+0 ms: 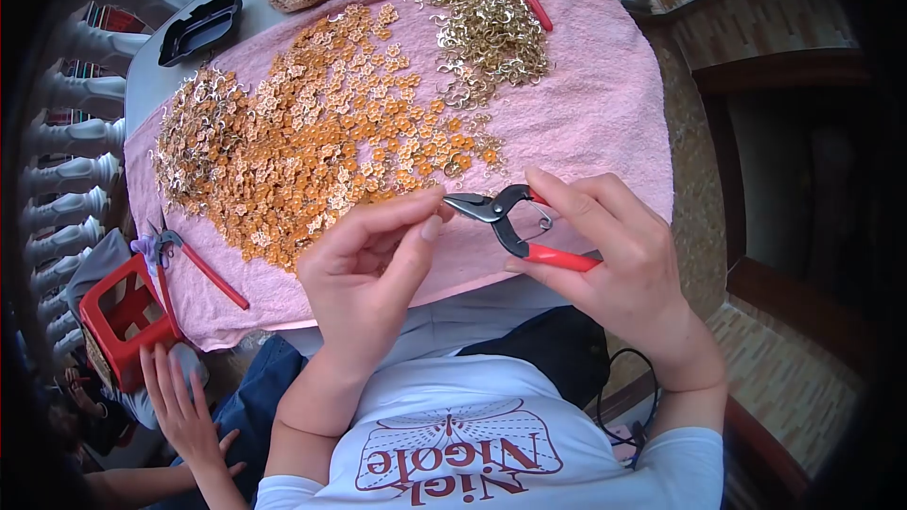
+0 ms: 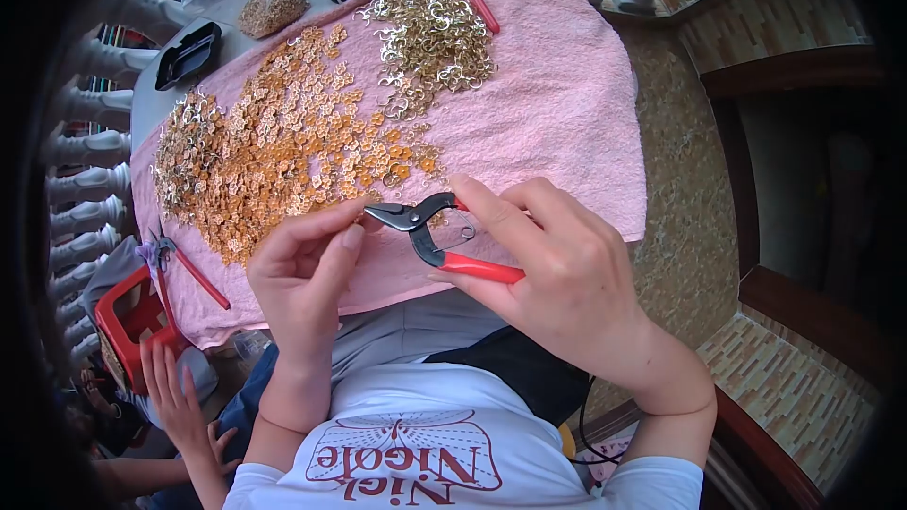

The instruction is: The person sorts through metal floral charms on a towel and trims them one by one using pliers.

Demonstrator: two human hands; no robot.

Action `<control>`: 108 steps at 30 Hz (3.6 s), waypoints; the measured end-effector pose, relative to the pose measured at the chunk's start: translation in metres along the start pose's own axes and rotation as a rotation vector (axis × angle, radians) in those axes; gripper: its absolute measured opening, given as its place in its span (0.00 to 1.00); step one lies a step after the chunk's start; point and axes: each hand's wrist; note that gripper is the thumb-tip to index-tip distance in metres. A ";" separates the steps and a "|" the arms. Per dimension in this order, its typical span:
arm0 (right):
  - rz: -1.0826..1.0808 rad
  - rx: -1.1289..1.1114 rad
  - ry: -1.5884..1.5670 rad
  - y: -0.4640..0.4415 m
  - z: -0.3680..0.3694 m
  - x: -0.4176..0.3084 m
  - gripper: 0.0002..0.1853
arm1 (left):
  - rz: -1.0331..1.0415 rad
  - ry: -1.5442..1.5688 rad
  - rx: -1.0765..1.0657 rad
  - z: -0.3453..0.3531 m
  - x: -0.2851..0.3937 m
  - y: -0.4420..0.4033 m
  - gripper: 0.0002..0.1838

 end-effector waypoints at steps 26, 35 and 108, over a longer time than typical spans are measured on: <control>-0.001 0.139 0.041 0.013 0.005 0.029 0.37 | 0.752 -0.859 0.022 0.022 -0.019 -0.033 0.07; -0.004 0.138 0.037 0.017 0.007 0.033 0.36 | 0.802 -0.881 0.043 0.017 -0.011 -0.034 0.09; -0.092 0.231 -0.030 0.025 0.020 0.017 0.38 | -0.327 0.226 -0.191 0.004 -0.003 -0.010 0.08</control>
Point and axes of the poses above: each hand's wrist, its own y-axis away from the middle knuckle, its own z-axis out of the palm, x = y × z, and after that the axes turned 10 degrees about x, right-handed
